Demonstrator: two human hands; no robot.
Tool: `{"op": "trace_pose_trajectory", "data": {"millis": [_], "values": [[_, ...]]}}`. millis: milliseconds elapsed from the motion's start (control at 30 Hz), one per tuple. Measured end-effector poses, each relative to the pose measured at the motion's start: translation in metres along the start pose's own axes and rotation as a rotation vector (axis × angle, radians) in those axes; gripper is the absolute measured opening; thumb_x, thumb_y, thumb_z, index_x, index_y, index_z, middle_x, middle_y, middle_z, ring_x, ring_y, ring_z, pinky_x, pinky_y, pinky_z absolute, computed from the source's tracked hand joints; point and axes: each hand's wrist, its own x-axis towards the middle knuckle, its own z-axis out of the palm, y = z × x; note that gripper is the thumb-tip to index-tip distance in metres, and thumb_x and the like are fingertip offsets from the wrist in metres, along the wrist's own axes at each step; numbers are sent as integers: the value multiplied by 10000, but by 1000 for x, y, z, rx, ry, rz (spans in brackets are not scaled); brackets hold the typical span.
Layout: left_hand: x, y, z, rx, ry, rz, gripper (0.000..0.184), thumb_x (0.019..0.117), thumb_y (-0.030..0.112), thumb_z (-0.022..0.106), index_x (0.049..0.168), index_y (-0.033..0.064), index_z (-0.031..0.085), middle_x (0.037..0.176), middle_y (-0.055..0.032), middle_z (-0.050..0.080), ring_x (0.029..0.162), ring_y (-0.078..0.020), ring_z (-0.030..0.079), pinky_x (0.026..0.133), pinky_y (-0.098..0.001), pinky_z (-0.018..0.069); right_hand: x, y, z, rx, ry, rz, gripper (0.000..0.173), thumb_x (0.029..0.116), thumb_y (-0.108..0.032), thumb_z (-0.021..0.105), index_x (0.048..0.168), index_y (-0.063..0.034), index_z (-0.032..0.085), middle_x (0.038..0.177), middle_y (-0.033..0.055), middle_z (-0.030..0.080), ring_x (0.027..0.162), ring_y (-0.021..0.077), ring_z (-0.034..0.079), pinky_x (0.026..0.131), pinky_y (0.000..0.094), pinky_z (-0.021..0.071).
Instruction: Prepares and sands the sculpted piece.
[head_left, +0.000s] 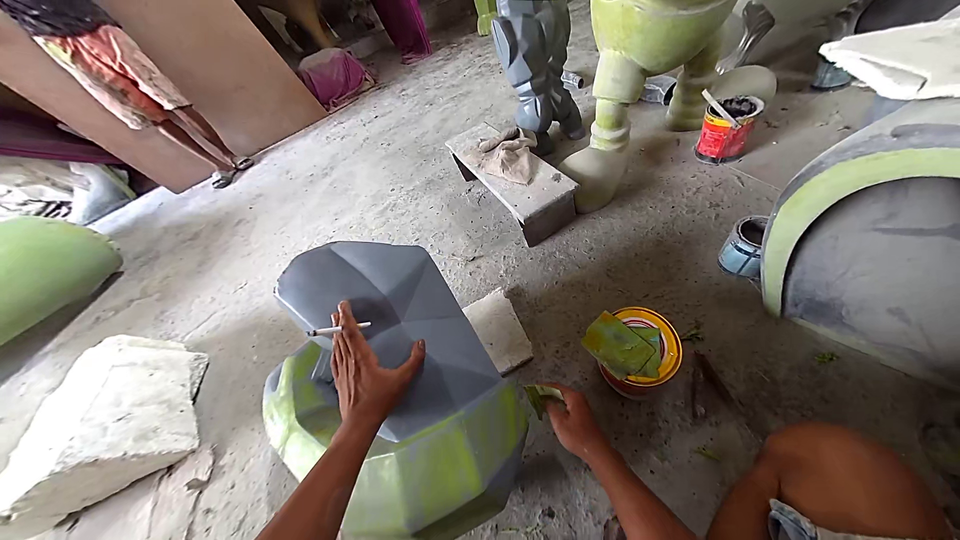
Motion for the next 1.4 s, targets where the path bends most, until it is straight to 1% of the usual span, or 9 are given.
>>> {"op": "trace_pose_trajectory", "data": {"millis": [400,567,667,767,867,967,1133,1267,1400], "values": [[2,-2,5,11,-5,9,1267,742,818,607,1666,144,61,1716,-125,160,1577,-293,192,1259,-532,194,4,16,-18,151,-320,106,255,1025,-136,540,1174,-46,725,1093,61,748,1009,112,706,947,341,576],[4,1,6,22,-23,-4,1272,736,822,612,1668,163,50,1722,-96,151,1577,-284,191,1261,-531,191,7,-16,-13,52,-126,-52,300,1007,-150,535,1227,-77,726,1192,53,725,1116,99,675,1001,318,556],[5,2,7,25,-25,0,1271,736,826,613,1668,166,55,1723,-97,149,1577,-289,193,1260,-532,195,13,-32,7,-152,-77,-204,330,1021,-185,516,1276,-163,724,1231,23,706,1164,99,649,1034,335,539],[5,4,5,18,-41,11,1265,751,808,616,1665,135,56,1717,-136,149,1574,-322,194,1255,-558,193,2,-38,25,-398,-40,-205,390,1013,-214,507,1364,-249,674,1240,14,691,1083,120,678,930,359,585],[5,4,4,14,-44,7,1268,744,806,619,1664,133,63,1718,-128,150,1577,-314,185,1256,-554,192,-20,-28,34,-545,0,-164,425,982,-207,551,1390,-246,661,1138,53,709,907,183,709,775,400,610],[4,2,4,17,-42,5,1269,744,814,611,1666,147,50,1720,-118,151,1576,-311,190,1259,-546,183,-50,-9,33,-620,-53,-163,479,951,-162,590,1426,-212,629,1129,94,702,854,232,716,722,433,613],[4,-1,5,20,-38,5,1282,741,824,603,1665,131,48,1713,-150,160,1571,-330,204,1256,-558,190,-81,29,23,-543,-7,-167,370,949,-221,598,1295,-279,714,1177,1,714,1010,137,703,823,382,612],[3,-2,-4,-6,-25,27,1266,745,799,614,1659,111,73,1699,-183,184,1563,-352,216,1242,-578,215,-42,20,26,-139,244,-50,290,972,-146,580,1202,-148,756,1153,19,728,1078,97,685,962,324,581],[3,-1,-4,-16,-28,26,1260,745,787,614,1660,118,65,1704,-180,166,1569,-352,195,1245,-576,203,5,1,23,84,90,51,291,1002,-185,581,1219,-61,728,1178,89,728,1120,133,681,1023,339,546]]}}
